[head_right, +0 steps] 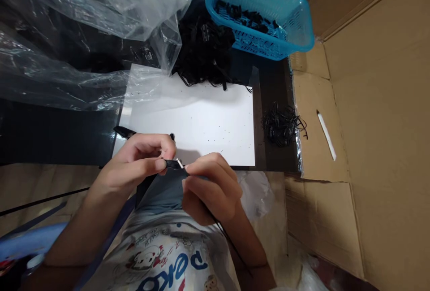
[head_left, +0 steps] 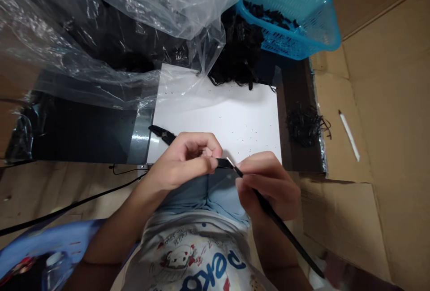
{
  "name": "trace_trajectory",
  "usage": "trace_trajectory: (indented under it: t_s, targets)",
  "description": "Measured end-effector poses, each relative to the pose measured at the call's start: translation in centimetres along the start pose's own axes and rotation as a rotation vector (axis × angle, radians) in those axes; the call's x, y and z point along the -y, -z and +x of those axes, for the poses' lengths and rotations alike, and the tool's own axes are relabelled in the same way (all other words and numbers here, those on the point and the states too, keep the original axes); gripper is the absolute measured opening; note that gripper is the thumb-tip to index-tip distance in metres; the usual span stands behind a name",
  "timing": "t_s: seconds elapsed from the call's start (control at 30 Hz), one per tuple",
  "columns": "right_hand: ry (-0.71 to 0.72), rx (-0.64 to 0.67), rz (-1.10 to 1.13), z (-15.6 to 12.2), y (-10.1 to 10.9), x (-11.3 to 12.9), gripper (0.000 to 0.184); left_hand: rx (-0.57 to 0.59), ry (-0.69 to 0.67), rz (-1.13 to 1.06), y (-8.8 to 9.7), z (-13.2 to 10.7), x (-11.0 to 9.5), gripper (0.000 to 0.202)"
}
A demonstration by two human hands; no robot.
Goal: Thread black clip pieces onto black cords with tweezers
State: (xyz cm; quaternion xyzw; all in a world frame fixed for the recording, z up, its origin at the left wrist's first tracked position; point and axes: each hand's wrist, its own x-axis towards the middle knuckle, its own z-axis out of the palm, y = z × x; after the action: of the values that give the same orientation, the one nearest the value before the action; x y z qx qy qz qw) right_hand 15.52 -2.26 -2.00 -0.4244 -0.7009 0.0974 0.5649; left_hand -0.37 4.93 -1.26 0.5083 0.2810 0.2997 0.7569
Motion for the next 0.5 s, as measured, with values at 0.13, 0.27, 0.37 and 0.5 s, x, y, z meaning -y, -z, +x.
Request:
trace_trajectory:
  t_s: [0.13, 0.27, 0.37, 0.5]
  targets:
    - [0.066, -0.089, 0.021, 0.34, -0.09, -0.59, 0.021, -0.028, -0.012, 0.033, -0.04, -0.05, -0.13, 0.006]
    - [0.037, -0.169, 0.004, 0.10, -0.47, -0.75, 0.016, -0.040, -0.057, 0.100, -0.12, -0.06, -0.42, 0.008]
    - [0.016, -0.184, -0.010, -0.04, -0.51, -0.63, 0.014, -0.066, -0.096, 0.167, -0.24, -0.15, -0.63, 0.009]
    - [0.091, -0.084, -0.024, 0.28, -0.11, -0.42, 0.019, -0.131, -0.153, 0.258, -0.47, -0.44, -0.65, 0.009]
